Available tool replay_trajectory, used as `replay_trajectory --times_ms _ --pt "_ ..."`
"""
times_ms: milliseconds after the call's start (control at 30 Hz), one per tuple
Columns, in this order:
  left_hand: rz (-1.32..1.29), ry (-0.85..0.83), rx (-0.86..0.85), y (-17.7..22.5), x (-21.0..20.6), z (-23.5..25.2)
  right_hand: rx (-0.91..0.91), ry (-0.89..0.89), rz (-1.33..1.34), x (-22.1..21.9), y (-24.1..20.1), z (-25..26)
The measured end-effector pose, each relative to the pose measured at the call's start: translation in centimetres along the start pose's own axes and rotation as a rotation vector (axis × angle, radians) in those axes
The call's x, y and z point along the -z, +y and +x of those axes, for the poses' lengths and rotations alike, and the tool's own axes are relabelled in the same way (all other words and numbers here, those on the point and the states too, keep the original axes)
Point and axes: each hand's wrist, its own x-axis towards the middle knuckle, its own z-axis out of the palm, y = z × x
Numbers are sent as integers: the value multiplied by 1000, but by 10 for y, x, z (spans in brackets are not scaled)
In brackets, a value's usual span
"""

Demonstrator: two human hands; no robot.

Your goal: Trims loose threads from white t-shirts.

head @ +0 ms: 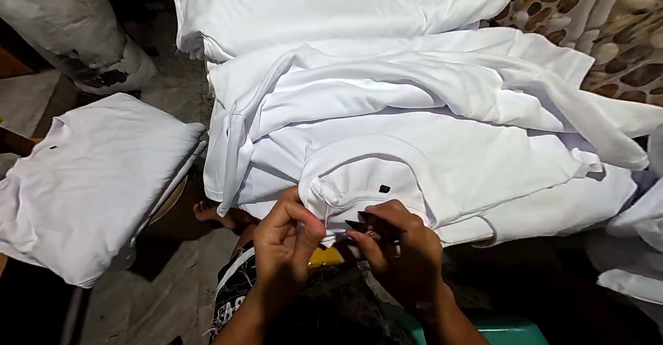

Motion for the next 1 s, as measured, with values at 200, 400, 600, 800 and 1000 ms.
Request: replay_trajectory --times_ms 200,400,600,800,1000 --pt "78 -64 16 3 2 -7 12 32 -159 -8 -15 15" --pt "-2 -93 63 6 4 -7 -379 -104 714 -10 -11 30" --pt "174 -46 19 -8 3 -4 112 -165 532 10 -28 8" --pt "59 -144 19 -8 14 0 62 -174 199 22 6 5" --pt "-46 -254 33 0 21 -3 131 -193 -19 15 33 19"
